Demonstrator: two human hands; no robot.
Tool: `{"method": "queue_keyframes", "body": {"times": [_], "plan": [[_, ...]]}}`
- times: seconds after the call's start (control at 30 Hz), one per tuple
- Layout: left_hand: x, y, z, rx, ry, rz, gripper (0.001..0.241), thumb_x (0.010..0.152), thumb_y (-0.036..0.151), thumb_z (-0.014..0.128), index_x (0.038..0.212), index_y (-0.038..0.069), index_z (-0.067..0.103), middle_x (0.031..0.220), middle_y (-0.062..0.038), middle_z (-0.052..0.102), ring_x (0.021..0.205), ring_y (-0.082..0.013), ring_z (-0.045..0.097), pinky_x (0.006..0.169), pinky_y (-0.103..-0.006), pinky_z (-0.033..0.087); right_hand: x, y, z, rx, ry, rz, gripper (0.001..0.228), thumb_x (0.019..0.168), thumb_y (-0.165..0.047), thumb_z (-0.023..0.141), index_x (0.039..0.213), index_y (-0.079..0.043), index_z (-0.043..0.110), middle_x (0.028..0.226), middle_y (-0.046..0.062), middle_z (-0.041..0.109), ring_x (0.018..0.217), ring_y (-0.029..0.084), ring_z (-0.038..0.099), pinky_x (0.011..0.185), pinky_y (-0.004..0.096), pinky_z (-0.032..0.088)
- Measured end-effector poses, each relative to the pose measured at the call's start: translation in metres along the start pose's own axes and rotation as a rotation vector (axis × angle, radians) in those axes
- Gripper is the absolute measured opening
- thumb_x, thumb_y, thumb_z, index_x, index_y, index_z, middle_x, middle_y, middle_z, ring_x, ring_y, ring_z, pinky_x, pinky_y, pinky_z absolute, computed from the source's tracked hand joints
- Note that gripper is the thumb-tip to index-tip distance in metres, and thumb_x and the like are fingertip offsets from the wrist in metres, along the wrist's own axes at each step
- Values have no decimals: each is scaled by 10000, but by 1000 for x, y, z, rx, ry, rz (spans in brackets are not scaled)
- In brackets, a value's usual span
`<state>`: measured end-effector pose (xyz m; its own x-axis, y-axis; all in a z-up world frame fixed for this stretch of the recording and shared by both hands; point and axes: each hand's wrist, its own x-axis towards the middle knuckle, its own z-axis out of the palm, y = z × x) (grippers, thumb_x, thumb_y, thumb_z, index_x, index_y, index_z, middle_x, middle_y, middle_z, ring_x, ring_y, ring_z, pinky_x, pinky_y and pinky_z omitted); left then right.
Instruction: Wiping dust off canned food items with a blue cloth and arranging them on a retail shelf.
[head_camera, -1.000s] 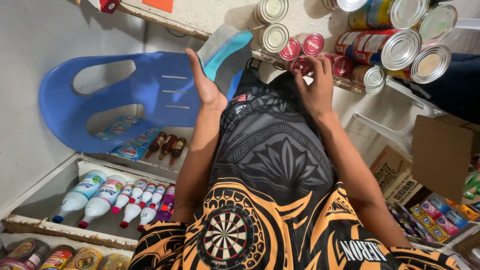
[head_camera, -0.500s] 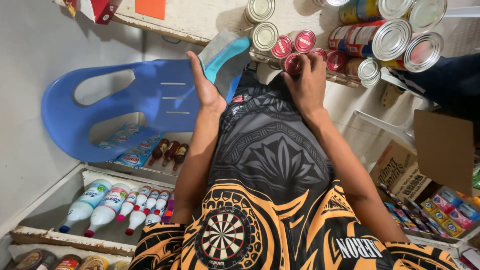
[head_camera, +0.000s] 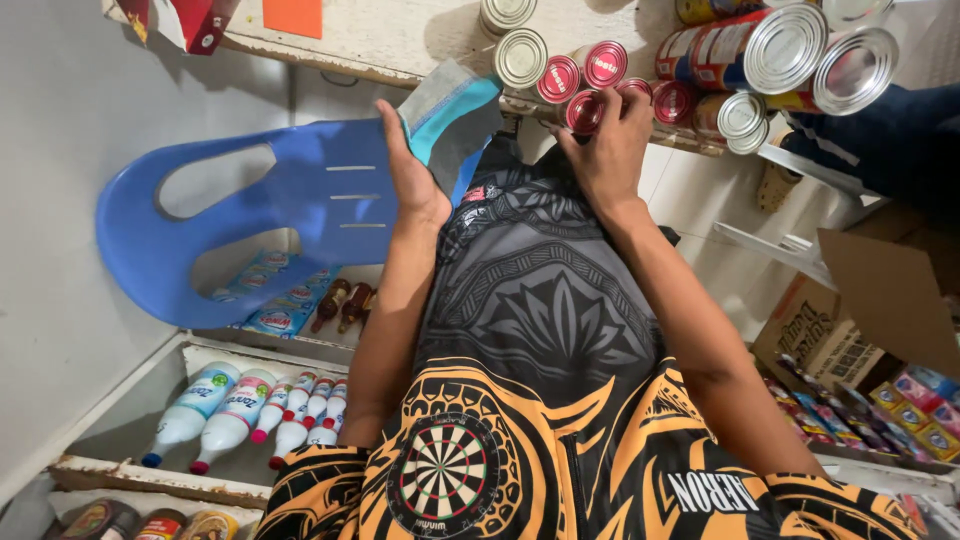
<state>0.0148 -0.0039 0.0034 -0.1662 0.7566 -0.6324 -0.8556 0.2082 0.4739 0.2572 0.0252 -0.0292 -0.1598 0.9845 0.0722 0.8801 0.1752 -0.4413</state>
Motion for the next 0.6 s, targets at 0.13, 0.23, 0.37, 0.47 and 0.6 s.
{"method": "queue_keyframes", "body": {"times": [0.13,0.23,0.37,0.47,0.6], "plan": [[0,0,-2,-11,-19,-9,759,984,626,434,1305,-33,632,1259,-170,708,1068,-267,693,966,-381,536,0,-3,1,-27,13,11,582,851,-248,911,1254,-15,562,1232,226,488,1099,410,505,973,500,440],[-3,1,-4,-2,-102,3,728,1024,602,396,1346,-15,612,1297,-157,700,1109,-280,696,995,-396,531,-5,-2,2,-44,37,26,625,821,-223,951,1262,-19,558,1261,220,473,1117,402,500,994,498,432],[-4,1,-6,1,-84,19,709,1033,584,391,1333,-19,611,1270,-156,707,1078,-259,698,974,-384,534,-9,0,3,-34,84,43,666,818,-251,969,1269,1,548,1227,220,496,1095,387,526,962,474,448],[-8,2,-6,3,-95,7,721,1031,592,385,1335,-20,613,1273,-157,708,1084,-262,701,978,-384,537,-9,0,1,-18,91,27,656,809,-230,979,1272,-16,567,1219,213,508,1086,381,537,949,468,455],[-9,0,-8,10,-73,-13,723,1014,608,397,1320,-12,609,1256,-166,707,1068,-272,699,956,-404,543,-9,2,0,23,94,17,650,795,-201,985,1271,-32,575,1217,204,510,1086,378,535,946,466,452]]}}
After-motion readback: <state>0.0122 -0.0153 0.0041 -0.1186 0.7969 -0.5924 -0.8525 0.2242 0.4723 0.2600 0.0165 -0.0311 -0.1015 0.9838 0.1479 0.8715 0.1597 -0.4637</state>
